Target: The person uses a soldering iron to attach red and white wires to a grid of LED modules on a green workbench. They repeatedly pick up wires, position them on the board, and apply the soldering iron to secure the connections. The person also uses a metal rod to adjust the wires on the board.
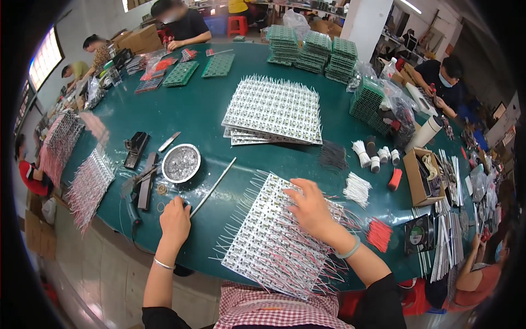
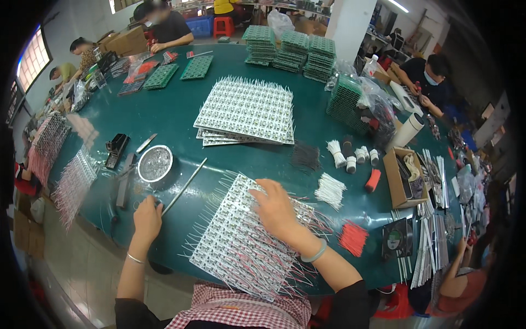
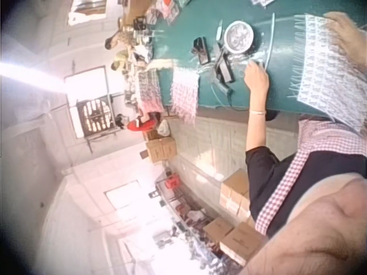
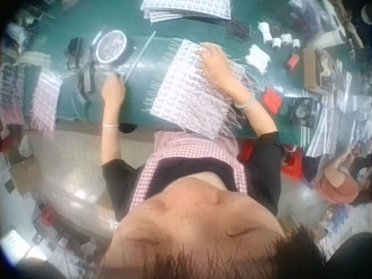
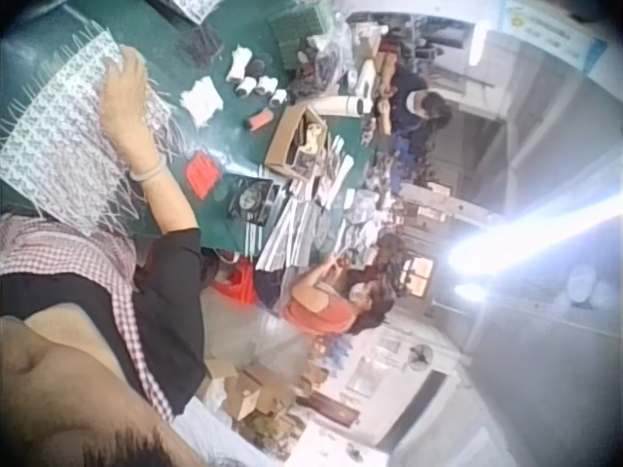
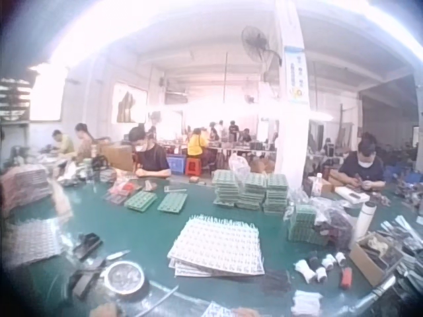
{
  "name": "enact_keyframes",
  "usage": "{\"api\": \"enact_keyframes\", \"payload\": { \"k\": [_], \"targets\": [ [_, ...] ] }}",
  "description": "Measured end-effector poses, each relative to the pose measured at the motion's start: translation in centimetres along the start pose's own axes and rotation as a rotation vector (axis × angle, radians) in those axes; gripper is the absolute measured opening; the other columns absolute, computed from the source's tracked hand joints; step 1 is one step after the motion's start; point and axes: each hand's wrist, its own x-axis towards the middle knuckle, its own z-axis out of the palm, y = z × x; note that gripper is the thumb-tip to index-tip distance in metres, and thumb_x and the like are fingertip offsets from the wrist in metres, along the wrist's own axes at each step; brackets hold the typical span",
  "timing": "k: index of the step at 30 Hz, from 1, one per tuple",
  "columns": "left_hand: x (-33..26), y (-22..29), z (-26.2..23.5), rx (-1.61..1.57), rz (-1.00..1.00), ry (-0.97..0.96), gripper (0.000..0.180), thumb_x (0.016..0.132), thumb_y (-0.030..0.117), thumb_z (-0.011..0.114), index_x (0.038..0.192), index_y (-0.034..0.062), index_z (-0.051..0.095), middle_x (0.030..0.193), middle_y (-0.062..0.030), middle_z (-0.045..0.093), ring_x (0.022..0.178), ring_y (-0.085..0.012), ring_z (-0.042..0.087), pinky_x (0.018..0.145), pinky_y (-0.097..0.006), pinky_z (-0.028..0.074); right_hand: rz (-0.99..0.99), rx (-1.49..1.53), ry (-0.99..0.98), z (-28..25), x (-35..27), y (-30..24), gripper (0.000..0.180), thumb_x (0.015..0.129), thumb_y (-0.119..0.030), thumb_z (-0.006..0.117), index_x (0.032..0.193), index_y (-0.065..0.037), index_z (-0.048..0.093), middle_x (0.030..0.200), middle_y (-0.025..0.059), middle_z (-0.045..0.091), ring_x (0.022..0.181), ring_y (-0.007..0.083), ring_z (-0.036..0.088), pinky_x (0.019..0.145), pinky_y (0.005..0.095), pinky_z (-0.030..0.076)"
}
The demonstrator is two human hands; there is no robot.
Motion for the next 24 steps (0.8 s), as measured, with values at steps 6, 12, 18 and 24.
{"api": "enact_keyframes", "payload": {
  "k": [6, 12, 18, 24],
  "targets": [
    [0.0, 2.9, -0.2, -0.019, 0.111, 0.033, 0.023, 0.091, 0.023, 0.065, 0.093, 0.0039, 0.053, 0.087, -0.0141, 0.062, 0.084, -0.0345, 0.062, 0.070, -0.045, 0.052, 0.033, 0.004, -0.195, 1.9, -3.3, -1.4, 0.059, 0.087, -0.019, 0.068, 0.141, -0.007, 0.046, 0.151, 0.0207, 0.037, 0.140, 0.0407, 0.034, 0.114, 0.0519, 0.030],
    [-0.9, 0.4, 0.9, -0.030, 0.102, 0.068, 0.018, 0.092, 0.017, 0.063, 0.089, 0.0039, 0.051, 0.084, -0.0157, 0.062, 0.080, -0.0370, 0.061, 0.067, -0.047, 0.048, 0.029, -0.053, -0.251, 3.1, -3.3, -2.5, 0.059, 0.092, -0.030, 0.063, 0.143, -0.007, 0.045, 0.153, 0.0199, 0.035, 0.143, 0.0397, 0.029, 0.117, 0.0536, 0.023],
    [-9.2, 2.2, -4.7, -0.709, -0.269, 0.003, 0.009, 0.098, 0.006, 0.053, 0.105, 0.0002, 0.056, 0.079, -0.0076, 0.061, 0.068, -0.0183, 0.057, 0.063, -0.030, 0.045, 0.022, -0.115, -0.223, 3.2, -4.0, -1.8, 0.058, 0.092, -0.031, 0.062, 0.142, -0.007, 0.046, 0.151, 0.0186, 0.038, 0.143, 0.0383, 0.031, 0.116, 0.0530, 0.024],
    [-24.3, 3.2, -8.6, -0.876, -0.563, -0.063, 0.013, 0.096, 0.005, 0.056, 0.102, -0.0015, 0.066, 0.073, 0.0029, 0.055, 0.065, -0.0043, 0.047, 0.056, -0.021, 0.036, -0.018, -0.050, -0.192, 3.1, -4.0, -1.5, 0.055, 0.091, -0.026, 0.064, 0.140, -0.005, 0.049, 0.150, 0.0200, 0.039, 0.142, 0.0394, 0.031, 0.115, 0.0525, 0.025]
  ]
}}
